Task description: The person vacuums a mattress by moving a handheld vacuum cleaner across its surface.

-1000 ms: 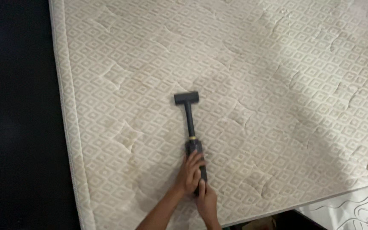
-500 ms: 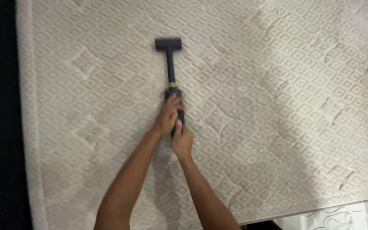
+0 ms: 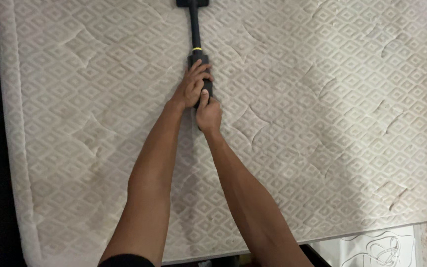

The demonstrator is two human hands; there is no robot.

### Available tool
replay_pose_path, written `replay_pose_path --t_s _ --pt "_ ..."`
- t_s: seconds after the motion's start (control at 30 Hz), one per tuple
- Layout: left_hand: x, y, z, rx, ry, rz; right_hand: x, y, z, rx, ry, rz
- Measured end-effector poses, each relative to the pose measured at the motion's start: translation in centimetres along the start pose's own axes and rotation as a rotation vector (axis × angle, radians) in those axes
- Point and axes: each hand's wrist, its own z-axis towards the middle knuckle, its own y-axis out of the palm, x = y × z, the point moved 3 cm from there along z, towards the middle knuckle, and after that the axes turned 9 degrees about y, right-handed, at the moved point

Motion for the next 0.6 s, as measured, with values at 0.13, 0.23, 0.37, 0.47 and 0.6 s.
replay_pose_path --t_s 0.13,0.23,0.37,0.47,0.6 --pt "-0.4 0.6 -0.6 0.004 -0.014 -0.021 0.2 0.4 0.0 -0.011 -0.044 0.067" --pt "-1.1 0.6 -0.2 0.003 0.004 -0.015 0.0 0.4 0.5 0.01 -0.112 0.037" --pt "-1.6 -0.3 0.9 0.003 0.03 -0.008 -0.6 1.0 1.5 0.028 -0.114 -0.001" --pt "-2.0 -0.7 2.4 -0.067 -0.112 0.007 -1.0 1.4 2.9 -0.059 -0.086 0.148" --pt "-2.5 -1.9 4.3 -0.038 -0.058 0.021 -2.3 2.1 4.7 0.0 -0.162 0.151"
